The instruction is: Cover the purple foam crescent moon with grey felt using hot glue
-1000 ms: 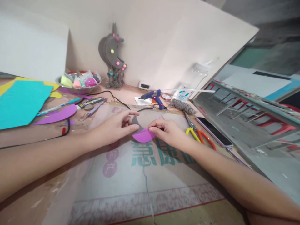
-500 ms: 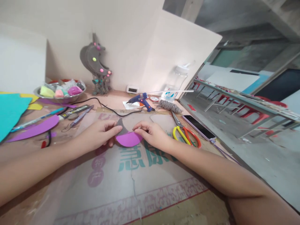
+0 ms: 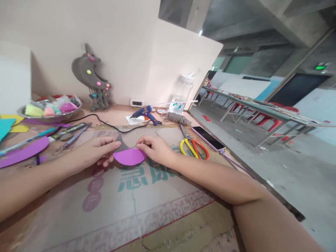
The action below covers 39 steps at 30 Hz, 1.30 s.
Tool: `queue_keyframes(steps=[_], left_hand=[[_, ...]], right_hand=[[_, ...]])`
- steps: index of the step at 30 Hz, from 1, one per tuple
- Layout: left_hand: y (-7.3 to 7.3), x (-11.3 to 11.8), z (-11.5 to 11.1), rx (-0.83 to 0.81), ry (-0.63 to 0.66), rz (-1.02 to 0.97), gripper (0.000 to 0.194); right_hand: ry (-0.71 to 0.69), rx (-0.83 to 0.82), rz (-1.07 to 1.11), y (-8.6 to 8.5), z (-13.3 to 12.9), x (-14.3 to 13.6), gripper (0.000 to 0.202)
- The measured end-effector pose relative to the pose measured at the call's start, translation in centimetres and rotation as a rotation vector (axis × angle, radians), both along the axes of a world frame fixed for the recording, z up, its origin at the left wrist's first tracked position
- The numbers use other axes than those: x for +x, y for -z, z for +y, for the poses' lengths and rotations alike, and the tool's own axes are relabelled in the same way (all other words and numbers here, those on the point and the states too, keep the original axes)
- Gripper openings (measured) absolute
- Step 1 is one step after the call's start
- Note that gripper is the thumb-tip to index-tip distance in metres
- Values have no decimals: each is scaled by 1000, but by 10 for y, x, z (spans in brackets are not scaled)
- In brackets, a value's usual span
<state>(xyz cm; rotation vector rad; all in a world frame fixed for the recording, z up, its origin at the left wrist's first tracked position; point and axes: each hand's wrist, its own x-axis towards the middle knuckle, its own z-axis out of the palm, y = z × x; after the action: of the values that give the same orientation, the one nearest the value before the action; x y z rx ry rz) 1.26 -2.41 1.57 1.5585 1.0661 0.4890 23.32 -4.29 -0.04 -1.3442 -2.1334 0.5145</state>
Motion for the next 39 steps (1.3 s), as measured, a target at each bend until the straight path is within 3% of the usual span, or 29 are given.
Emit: queue_keyframes(steps=[10, 23, 29, 34, 39], left_hand=[[2, -1, 1, 111, 69, 111, 36], [10, -6, 7, 132, 113, 42, 36], [9, 5, -1, 97, 13, 59, 47], [2, 14, -6, 108, 1, 100, 52], [-2, 17, -12, 94, -14, 155, 56]], right_hand=[[-5, 5, -1, 5, 4, 0, 21], [23, -52, 5, 4, 6, -1, 23], [39, 14, -119, 2, 0, 1, 23], [101, 87, -181, -7, -6, 4, 20], [94, 140, -217, -5, -5, 7, 20]])
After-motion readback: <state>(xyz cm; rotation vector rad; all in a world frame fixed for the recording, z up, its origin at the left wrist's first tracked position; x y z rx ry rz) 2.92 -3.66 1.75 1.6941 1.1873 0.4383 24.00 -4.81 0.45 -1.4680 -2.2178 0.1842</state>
